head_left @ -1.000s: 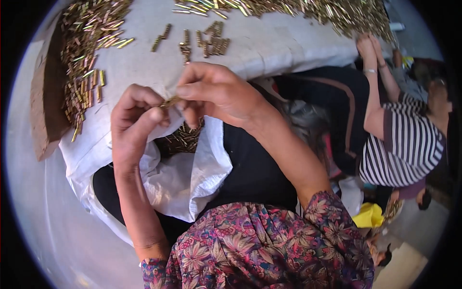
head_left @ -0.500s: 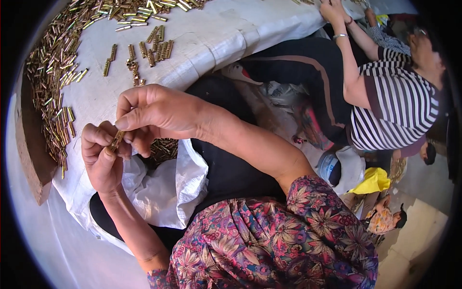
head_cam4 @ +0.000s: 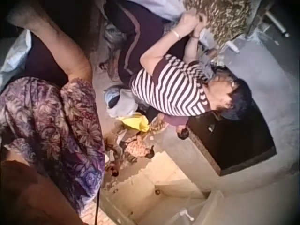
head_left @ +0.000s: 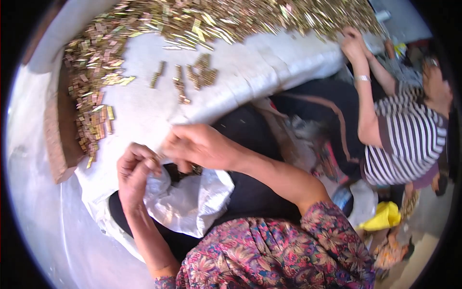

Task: The person repeatedly assembles metal fasteners by inserting small metal pieces into hollow metal sleeves by hand and placing them onto the table.

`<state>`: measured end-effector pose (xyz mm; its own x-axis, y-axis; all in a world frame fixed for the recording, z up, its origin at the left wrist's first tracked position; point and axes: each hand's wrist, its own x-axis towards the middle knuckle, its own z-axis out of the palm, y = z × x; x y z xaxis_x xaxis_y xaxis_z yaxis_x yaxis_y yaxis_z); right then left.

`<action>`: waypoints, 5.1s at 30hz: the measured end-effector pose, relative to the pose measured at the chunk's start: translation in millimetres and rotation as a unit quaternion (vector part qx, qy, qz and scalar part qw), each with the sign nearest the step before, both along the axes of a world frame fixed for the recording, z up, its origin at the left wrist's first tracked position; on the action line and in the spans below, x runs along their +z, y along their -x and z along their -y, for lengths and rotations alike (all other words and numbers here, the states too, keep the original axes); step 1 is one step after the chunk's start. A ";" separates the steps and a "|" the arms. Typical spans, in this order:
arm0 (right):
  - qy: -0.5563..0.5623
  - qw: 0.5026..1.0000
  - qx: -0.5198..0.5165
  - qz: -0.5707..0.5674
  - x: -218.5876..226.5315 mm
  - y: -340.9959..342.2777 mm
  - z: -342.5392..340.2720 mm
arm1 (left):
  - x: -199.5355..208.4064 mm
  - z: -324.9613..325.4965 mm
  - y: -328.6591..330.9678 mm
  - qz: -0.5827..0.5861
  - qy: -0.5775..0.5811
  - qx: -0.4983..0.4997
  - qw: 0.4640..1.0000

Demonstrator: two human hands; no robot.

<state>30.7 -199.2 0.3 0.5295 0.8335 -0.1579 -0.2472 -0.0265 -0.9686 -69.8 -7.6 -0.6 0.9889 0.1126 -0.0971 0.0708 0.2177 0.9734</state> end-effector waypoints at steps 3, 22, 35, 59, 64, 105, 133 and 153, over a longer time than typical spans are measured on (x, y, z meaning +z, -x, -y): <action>0.047 0.993 -0.020 0.110 5.5 -8.3 22.9 | 11.7 -10.8 15.8 -0.097 -0.046 -0.040 0.993; 0.226 0.757 -0.065 0.610 -20.9 -142.9 -19.1 | 6.9 6.4 -73.8 0.027 -0.460 0.033 0.887; 0.114 0.917 -0.237 0.300 -12.0 -117.8 -0.1 | -22.9 5.8 -152.2 0.132 -0.592 -0.055 0.794; -0.031 0.980 -0.193 0.041 -8.7 -34.4 11.8 | -15.1 30.9 -51.4 -0.007 0.132 0.020 0.991; -0.075 0.976 -0.197 -0.048 -7.2 -24.1 9.2 | -15.8 30.1 -47.2 0.023 0.182 0.016 0.983; -0.139 0.948 -0.127 -0.256 -5.6 9.8 15.8 | -17.1 31.1 -23.9 0.035 0.329 -0.092 0.939; -0.171 0.957 -0.060 0.224 114.0 -26.4 37.4 | -29.7 12.6 -134.9 0.118 -0.525 -0.004 0.843; 0.207 0.801 -0.176 0.533 -5.5 -128.3 -0.3 | -33.2 14.0 -140.5 0.102 -0.537 0.004 0.838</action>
<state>159.0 -198.9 -5.2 0.7382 0.5956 0.3166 0.6521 -0.5102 -0.5608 70.7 -21.5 -33.8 0.9715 0.0337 0.2347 -0.1177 -0.7908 0.6006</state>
